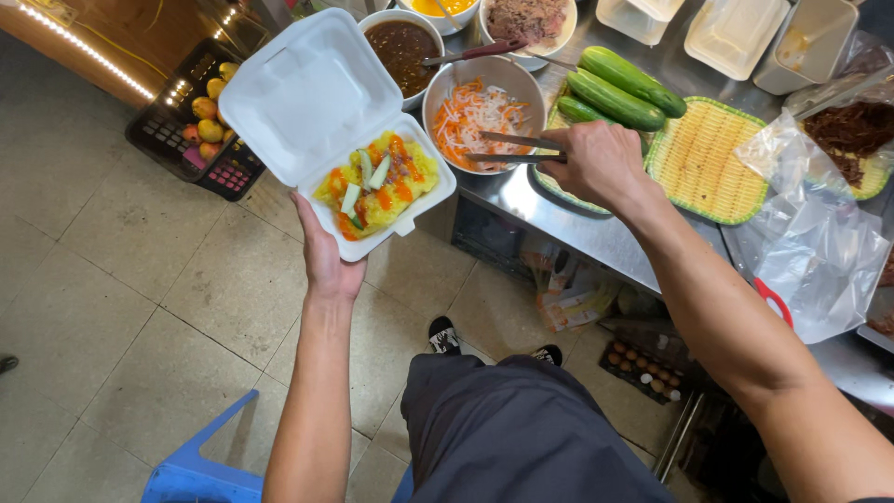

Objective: The person assembles a meal in a white styrofoam container by layering yellow rice, minced meat, sauce, and shredded vegetables. They use tongs to add meat, a ladle for sauce, and scissors to cut cucumber, then close the container. The person also slices cucumber on a cutting board.

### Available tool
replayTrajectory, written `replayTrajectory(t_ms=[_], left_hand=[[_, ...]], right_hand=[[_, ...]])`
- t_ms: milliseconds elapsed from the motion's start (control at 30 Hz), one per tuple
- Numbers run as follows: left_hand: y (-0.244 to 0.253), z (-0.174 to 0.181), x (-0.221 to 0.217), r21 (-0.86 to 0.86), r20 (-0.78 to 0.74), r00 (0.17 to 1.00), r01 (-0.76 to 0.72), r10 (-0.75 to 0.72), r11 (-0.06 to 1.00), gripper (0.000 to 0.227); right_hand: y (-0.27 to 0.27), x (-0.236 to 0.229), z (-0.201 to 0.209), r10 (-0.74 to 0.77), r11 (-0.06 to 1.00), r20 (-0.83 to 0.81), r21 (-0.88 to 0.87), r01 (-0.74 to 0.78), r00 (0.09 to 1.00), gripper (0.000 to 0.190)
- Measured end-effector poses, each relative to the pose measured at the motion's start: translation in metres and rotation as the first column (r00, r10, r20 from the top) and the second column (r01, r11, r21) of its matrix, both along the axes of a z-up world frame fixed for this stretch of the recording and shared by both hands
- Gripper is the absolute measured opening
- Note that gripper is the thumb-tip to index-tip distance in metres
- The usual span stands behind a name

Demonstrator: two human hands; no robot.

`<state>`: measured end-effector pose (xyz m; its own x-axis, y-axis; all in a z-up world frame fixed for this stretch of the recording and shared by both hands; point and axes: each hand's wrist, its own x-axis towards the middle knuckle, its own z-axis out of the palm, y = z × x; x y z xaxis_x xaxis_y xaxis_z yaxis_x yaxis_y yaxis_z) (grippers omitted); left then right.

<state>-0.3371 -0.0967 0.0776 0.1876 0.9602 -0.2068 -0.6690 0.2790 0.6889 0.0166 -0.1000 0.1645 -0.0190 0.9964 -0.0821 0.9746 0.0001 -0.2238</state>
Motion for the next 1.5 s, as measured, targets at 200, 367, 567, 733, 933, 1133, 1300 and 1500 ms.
replayTrajectory(t_ms=[200,367,567,733,933,1133,1300,1500], left_hand=[[0.01,-0.02,-0.016,-0.047,0.036,0.999,0.035,-0.033,0.998,0.075],[0.019,-0.036,-0.002,-0.04,0.065,0.997,0.042,-0.04,0.998,0.075],[0.014,-0.035,0.009,-0.057,0.07,0.997,0.038,-0.034,0.998,0.076],[0.009,-0.035,0.014,-0.093,-0.01,0.999,0.049,-0.05,0.994,0.077],[0.021,-0.045,0.034,-0.048,0.023,0.999,0.025,-0.024,0.999,0.078],[0.031,-0.035,0.075,-0.027,0.05,0.997,0.054,-0.052,0.998,0.08],[0.031,-0.019,0.102,0.006,0.208,0.977,0.043,-0.044,0.999,0.081],[0.024,-0.002,0.103,0.062,0.197,0.975,0.087,-0.097,0.994,0.08]], right_hand=[[-0.01,-0.012,0.019,-0.132,0.991,0.029,-0.014,0.133,0.991,0.032],[-0.003,0.0,0.012,-0.202,0.979,0.018,-0.014,0.202,0.979,0.033],[0.011,-0.004,-0.034,-0.03,0.991,-0.065,0.132,0.039,0.997,0.041],[0.006,0.002,-0.029,-0.161,0.987,-0.075,-0.006,0.161,0.984,0.031],[-0.022,0.017,0.047,-0.225,0.972,-0.315,-0.009,0.234,0.922,0.03],[-0.052,-0.003,0.099,-0.124,0.98,-0.478,0.08,0.184,0.869,0.036],[-0.078,-0.031,0.09,-0.116,0.986,-0.433,0.054,0.155,0.894,0.041],[-0.105,-0.016,0.099,-0.318,0.944,-0.361,-0.035,0.328,0.877,0.043]])
